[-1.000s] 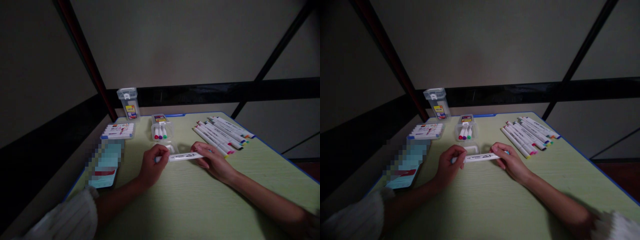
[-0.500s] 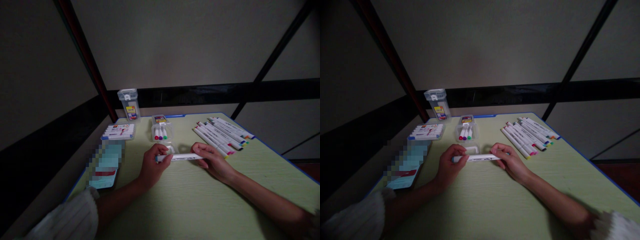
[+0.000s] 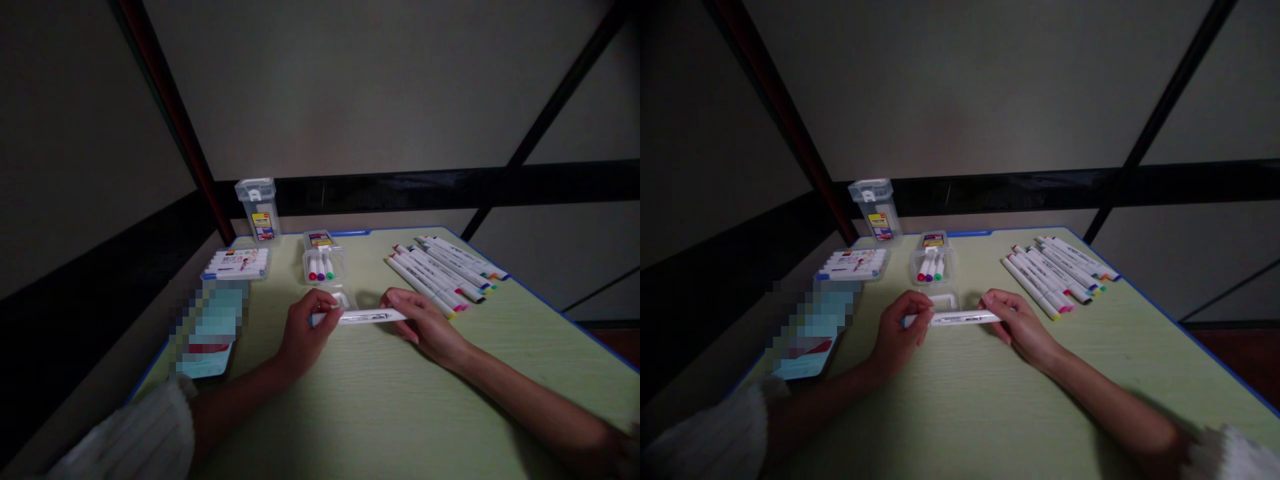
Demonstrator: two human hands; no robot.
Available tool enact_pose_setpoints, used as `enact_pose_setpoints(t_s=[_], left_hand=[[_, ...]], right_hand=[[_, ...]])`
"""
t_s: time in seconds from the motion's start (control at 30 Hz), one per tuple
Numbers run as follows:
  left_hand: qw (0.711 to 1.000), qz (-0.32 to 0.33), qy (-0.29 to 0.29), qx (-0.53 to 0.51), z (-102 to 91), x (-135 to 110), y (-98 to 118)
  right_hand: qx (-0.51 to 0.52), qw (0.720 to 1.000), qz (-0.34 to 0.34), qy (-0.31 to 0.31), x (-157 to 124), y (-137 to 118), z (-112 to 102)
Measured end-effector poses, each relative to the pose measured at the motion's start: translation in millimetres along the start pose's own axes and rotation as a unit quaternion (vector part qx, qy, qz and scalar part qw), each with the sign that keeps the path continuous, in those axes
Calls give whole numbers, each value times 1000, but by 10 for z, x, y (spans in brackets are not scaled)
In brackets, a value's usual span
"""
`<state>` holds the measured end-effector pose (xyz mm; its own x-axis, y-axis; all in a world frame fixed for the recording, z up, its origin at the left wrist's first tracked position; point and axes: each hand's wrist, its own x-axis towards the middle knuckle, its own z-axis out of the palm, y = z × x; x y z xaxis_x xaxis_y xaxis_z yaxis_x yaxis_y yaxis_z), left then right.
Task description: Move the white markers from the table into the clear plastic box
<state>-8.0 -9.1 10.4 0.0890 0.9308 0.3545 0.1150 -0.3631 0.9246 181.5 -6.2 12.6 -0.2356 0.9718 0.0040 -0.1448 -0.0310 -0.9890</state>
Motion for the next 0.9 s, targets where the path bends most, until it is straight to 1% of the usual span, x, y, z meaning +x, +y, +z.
enact_pose_setpoints(t_s=[0.2, 0.3, 0.4, 0.53, 0.7, 0.9], left_hand=[[998, -15, -33, -58, -18, -12, -33], [997, -13, -32, -72, -11, -11, -48], [997, -4, -22, -70, 1, -11, -32], [997, -12, -25, -71, 9, -14, -4], [997, -11, -22, -72, 7, -21, -25], [999, -6, -21, -42, -9, -29, -29]], right_hand=[[-15, 1000, -6, 5, 3, 9, 13], [-15, 1000, -7, -2, 2, 13, 8], [-9, 1000, -8, -2, 4, 20, -2], [2, 1000, -1, 6, 8, 16, -4], [6, 1000, 4, 12, 6, -2, 8], [0, 1000, 1, 14, 5, 1, 3]])
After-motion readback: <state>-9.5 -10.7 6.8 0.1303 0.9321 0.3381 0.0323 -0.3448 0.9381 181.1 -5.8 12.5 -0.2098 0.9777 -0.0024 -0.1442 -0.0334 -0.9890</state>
